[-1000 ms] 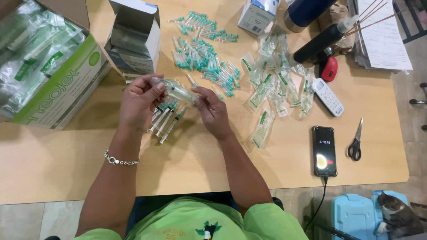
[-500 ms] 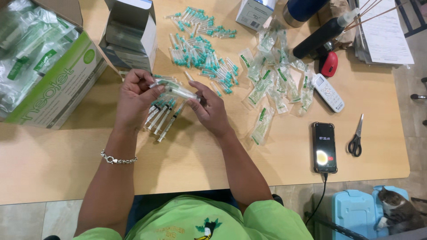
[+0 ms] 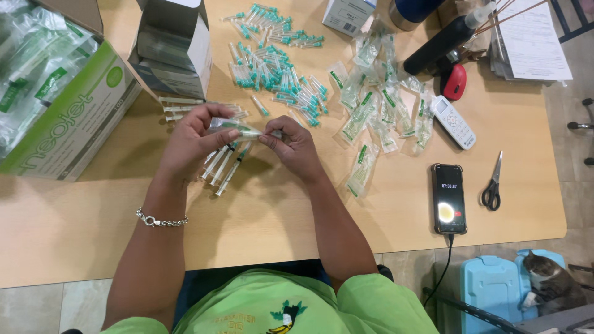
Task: The person assembles syringes by attaching needles to syringe barrels. They repeatedly pick up a needle from a pile, attach it to a syringe, and place the assembled unit on the table. The person works at a wooden table with boxes of medical supplies and a cat nearby.
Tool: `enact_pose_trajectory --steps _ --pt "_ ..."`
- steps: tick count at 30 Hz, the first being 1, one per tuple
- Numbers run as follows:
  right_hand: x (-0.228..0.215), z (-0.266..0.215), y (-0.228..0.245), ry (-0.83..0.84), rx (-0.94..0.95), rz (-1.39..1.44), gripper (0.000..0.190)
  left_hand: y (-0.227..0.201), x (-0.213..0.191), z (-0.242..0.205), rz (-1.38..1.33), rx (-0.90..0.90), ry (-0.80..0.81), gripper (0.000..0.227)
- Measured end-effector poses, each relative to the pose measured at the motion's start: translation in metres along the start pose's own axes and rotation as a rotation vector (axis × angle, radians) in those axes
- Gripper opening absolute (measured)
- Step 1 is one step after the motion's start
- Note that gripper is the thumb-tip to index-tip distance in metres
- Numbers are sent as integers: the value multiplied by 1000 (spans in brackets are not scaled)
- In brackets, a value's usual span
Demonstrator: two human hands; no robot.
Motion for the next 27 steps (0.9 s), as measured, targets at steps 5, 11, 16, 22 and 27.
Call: enact_pose_trajectory --steps 5,11,16,22,27 --pt "3 -2 10 76 102 -76 21 42 -15 12 182 88 -65 19" --pt "15 2 25 167 85 -407 17 12 -13 6 469 182 -72 12" --pt "8 2 13 142 7 -634 20 12 -13 2 816 270 -95 17" --pt "10 -2 -1 51 29 -876 24 -14 25 -16 1601 763 -169 40" --pt "17 -8 2 -19 69 -995 25 -8 32 -22 1821 972 -367 26"
Point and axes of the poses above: each hand's wrist, its own z-axis towards the middle knuckle, its own x-axis out of the palm, y = z × x, the point moved 8 cm from there along z, towards the middle knuckle, and after that the axes turned 9 degrees about z, right-handed, at the moved point
